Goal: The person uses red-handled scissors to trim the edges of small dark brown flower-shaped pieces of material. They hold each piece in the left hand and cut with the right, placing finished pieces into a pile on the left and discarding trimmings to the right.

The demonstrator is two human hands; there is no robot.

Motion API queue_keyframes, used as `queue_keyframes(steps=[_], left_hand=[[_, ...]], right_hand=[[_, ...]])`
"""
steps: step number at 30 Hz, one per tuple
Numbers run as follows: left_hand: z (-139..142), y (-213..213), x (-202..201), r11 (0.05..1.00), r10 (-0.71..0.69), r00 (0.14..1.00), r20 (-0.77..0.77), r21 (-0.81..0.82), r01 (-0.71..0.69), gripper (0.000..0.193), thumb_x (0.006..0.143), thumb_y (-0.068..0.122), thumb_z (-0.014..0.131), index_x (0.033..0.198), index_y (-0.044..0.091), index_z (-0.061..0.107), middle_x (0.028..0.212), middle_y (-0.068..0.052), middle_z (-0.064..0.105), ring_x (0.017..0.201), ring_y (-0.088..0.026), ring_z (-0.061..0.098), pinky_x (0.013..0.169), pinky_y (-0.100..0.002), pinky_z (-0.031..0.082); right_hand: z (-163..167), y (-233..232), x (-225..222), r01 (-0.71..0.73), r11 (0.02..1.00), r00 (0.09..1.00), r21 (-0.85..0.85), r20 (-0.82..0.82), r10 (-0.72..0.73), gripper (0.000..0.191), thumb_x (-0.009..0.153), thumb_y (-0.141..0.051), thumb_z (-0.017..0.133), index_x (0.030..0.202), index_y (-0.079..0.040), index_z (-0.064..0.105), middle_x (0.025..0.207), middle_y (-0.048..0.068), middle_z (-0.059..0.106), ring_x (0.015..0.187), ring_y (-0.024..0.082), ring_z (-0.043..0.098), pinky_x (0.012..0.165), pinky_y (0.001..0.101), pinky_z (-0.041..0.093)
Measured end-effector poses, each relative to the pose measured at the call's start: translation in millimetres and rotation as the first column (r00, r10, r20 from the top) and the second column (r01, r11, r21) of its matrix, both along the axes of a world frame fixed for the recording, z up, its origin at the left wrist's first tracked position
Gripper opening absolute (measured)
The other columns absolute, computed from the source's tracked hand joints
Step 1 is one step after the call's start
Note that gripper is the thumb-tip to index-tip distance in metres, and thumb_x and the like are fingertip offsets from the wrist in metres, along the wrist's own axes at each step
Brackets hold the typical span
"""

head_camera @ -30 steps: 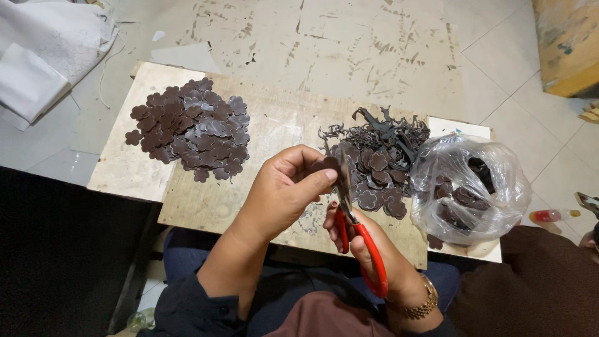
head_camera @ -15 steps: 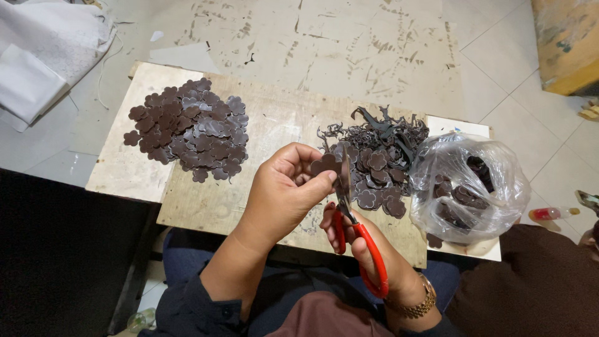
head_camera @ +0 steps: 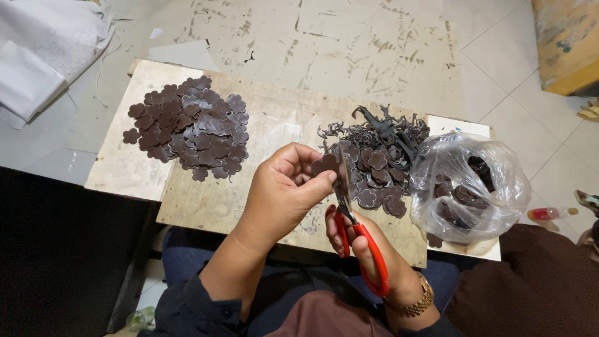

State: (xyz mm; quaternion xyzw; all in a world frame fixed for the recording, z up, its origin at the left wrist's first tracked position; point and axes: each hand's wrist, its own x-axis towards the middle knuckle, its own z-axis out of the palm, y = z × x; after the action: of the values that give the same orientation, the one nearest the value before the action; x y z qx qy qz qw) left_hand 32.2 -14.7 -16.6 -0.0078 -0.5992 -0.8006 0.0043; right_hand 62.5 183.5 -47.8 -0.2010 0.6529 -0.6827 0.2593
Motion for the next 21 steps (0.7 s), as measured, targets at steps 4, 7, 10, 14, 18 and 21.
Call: queue_keyframes(steps=[4, 7, 10, 14, 18, 21], left_hand=[[-1, -1, -1, 1.0, -0.009, 1.0, 0.003, 0.03, 0.009, 0.019, 0.087, 0.002, 0.074, 0.103, 0.0, 0.064, 0.085, -0.001, 0.07, 0.071, -0.003, 0.063, 0.061, -0.017, 0.051], [-2, -1, -1, 1.0, -0.01, 1.0, -0.003, 0.025, 0.01, 0.019, 0.087, 0.002, 0.074, 0.103, 0.0, 0.064, 0.085, -0.002, 0.07, 0.071, -0.003, 0.063, 0.061, -0.017, 0.05], [-4, -2, -1, 0.999, -0.019, 1.0, -0.007, 0.028, 0.019, 0.017, 0.088, 0.001, 0.073, 0.103, -0.001, 0.064, 0.085, -0.002, 0.07, 0.071, -0.003, 0.064, 0.062, -0.017, 0.051], [-7, -2, -2, 0.994, -0.052, 0.999, -0.015, 0.1, 0.053, 0.012, 0.091, 0.002, 0.071, 0.101, 0.0, 0.064, 0.086, -0.003, 0.071, 0.074, -0.005, 0.067, 0.066, -0.019, 0.055], [-10, -3, 0, 0.989, -0.108, 0.993, -0.054, 0.101, 0.113, 0.008, 0.094, 0.003, 0.071, 0.095, 0.0, 0.064, 0.084, -0.005, 0.071, 0.074, -0.007, 0.066, 0.067, -0.022, 0.055], [-11, -3, 1, 0.99, -0.12, 0.992, -0.043, 0.076, 0.123, 0.007, 0.092, 0.003, 0.072, 0.093, 0.0, 0.065, 0.083, -0.004, 0.071, 0.074, -0.007, 0.067, 0.067, -0.022, 0.056]], right_hand=[[-1, -1, -1, -0.007, 1.0, 1.0, -0.007, -0.007, 0.007, 0.089, 0.081, -0.09, 0.051, 0.102, -0.003, 0.053, 0.079, -0.001, 0.045, 0.068, 0.009, 0.04, 0.06, 0.0233, 0.038], [-2, -2, -1, -0.002, 1.0, 1.0, -0.007, -0.003, 0.002, 0.088, 0.079, -0.09, 0.052, 0.098, -0.004, 0.052, 0.077, -0.002, 0.044, 0.067, 0.009, 0.039, 0.059, 0.0231, 0.036], [-4, -3, -2, 0.006, 1.0, 1.0, -0.002, -0.003, -0.006, 0.087, 0.079, -0.09, 0.052, 0.095, -0.004, 0.051, 0.077, -0.002, 0.043, 0.066, 0.009, 0.039, 0.058, 0.0231, 0.036], [-3, -2, -1, 0.0, 1.0, 0.999, 0.01, -0.047, 0.0, 0.088, 0.082, -0.09, 0.05, 0.098, -0.003, 0.051, 0.079, -0.001, 0.044, 0.069, 0.009, 0.039, 0.061, 0.0237, 0.037], [-1, -2, -1, -0.025, 1.0, 0.998, -0.001, -0.059, 0.025, 0.094, 0.082, -0.091, 0.048, 0.113, -0.002, 0.053, 0.084, 0.0, 0.046, 0.073, 0.01, 0.042, 0.065, 0.0244, 0.039], [-2, -2, 0, -0.035, 0.999, 0.998, -0.011, -0.058, 0.034, 0.095, 0.083, -0.09, 0.048, 0.117, -0.001, 0.053, 0.086, 0.0, 0.047, 0.076, 0.01, 0.043, 0.067, 0.0246, 0.04]])
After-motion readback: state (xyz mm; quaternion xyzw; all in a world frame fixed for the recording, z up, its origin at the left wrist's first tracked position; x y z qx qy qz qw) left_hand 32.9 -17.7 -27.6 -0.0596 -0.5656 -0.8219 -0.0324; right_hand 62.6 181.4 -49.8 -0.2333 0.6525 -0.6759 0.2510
